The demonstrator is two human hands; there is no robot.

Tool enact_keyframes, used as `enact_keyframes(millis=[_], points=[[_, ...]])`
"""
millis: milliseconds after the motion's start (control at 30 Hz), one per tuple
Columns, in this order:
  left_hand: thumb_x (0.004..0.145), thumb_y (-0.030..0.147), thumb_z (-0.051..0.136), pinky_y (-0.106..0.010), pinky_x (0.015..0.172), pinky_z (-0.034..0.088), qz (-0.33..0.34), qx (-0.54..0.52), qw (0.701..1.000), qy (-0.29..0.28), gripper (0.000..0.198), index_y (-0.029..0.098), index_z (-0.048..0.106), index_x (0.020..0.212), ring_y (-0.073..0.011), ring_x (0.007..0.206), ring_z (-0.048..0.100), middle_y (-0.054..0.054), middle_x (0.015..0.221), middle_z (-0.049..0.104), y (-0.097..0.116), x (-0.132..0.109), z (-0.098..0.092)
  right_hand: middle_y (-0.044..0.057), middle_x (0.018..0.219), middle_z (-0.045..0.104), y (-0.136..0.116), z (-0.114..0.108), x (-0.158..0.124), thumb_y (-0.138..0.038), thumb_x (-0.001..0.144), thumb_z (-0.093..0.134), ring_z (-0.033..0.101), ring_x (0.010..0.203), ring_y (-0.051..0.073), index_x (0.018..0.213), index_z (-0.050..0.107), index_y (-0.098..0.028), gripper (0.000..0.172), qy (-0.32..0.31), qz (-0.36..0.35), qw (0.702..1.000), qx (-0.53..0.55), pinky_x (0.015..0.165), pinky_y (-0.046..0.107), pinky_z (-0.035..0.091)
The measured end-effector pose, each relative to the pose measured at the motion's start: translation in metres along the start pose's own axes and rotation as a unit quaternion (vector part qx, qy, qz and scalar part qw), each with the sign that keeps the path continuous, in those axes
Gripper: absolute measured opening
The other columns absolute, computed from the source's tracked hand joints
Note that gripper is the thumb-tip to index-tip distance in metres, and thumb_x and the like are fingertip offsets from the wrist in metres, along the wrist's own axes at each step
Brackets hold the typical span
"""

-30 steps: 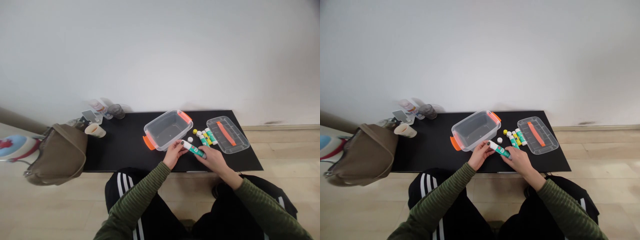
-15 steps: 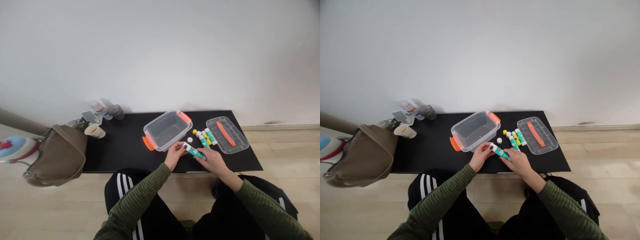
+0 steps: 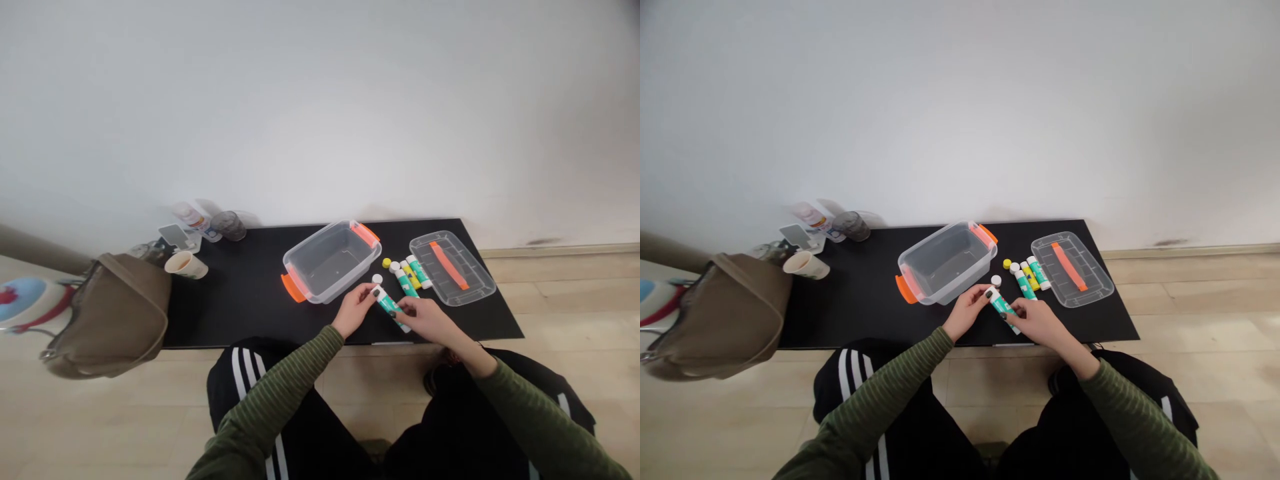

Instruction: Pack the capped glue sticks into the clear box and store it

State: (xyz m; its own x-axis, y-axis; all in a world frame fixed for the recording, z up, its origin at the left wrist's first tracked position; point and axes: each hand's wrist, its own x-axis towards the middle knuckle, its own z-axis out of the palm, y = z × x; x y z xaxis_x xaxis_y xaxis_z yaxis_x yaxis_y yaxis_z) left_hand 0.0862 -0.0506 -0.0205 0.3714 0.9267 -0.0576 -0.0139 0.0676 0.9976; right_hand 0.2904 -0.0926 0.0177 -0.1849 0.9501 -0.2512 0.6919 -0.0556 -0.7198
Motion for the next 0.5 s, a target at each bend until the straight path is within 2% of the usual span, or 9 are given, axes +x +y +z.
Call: enact_keyframes(millis=[67,133,233,300,400,500], points=[[0.096,0.037,0.05,-0.045,0.109,0.042,0.082,0.145,0.986,0.011,0.034,0.019,0.062,0.122,-0.0245,0.121,0.058,-0.011,0.129,0.063,-0.003,0.007,0.001,0.001,0.071,0.069,-0.002,-0.006,0.002,-0.049,0.085,0.055,0.063,0.067,0.017,0.082,0.068,-0.021,0.031,0.032,0.021,0.996,-0.076,0.062,0.025,0.04],[0.097,0.026,0.042,-0.046,0.117,0.034,0.146,0.264,0.953,0.011,0.038,0.018,0.055,0.132,-0.024,0.135,0.046,-0.013,0.143,0.052,-0.009,0.014,0.002,0.002,0.072,0.069,-0.004,-0.01,0.003,-0.049,0.086,0.053,0.065,0.072,0.019,0.082,0.067,-0.021,0.031,0.059,0.061,0.985,-0.153,0.062,0.026,0.039],[0.094,0.013,0.035,-0.046,0.12,0.03,0.188,0.372,0.908,-0.029,0.049,0.013,0.043,0.142,-0.023,0.145,0.032,-0.017,0.154,0.037,-0.019,0.022,0.003,0.006,0.083,0.072,-0.006,-0.013,0.006,-0.051,0.087,0.051,0.068,0.082,0.024,0.092,0.068,-0.022,0.034,0.082,0.119,0.959,-0.243,0.066,0.029,0.041],[0.092,0.01,0.036,-0.047,0.121,0.029,0.198,0.416,0.886,-0.054,0.053,0.011,0.039,0.145,-0.0242,0.148,0.026,-0.018,0.157,0.032,-0.025,0.027,0.003,0.009,0.089,0.073,-0.007,-0.013,0.008,-0.052,0.088,0.048,0.068,0.086,0.027,0.1,0.067,-0.022,0.037,0.09,0.142,0.945,-0.28,0.071,0.032,0.043],[0.09,0.012,0.043,-0.051,0.119,0.031,0.202,0.458,0.863,-0.067,0.053,0.013,0.039,0.144,-0.0283,0.148,0.025,-0.018,0.157,0.03,-0.031,0.032,0.0,0.011,0.091,0.073,-0.009,-0.011,0.011,-0.053,0.091,0.044,0.069,0.087,0.029,0.107,0.066,-0.021,0.042,0.093,0.153,0.933,-0.312,0.074,0.036,0.046],[0.09,0.014,0.048,-0.05,0.114,0.038,0.197,0.482,0.852,-0.058,0.048,0.017,0.044,0.137,-0.0286,0.141,0.037,-0.017,0.149,0.041,-0.032,0.033,-0.001,0.012,0.091,0.073,-0.012,-0.007,0.016,-0.053,0.092,0.04,0.069,0.086,0.03,0.109,0.065,-0.02,0.045,0.088,0.147,0.928,-0.331,0.075,0.038,0.047]])
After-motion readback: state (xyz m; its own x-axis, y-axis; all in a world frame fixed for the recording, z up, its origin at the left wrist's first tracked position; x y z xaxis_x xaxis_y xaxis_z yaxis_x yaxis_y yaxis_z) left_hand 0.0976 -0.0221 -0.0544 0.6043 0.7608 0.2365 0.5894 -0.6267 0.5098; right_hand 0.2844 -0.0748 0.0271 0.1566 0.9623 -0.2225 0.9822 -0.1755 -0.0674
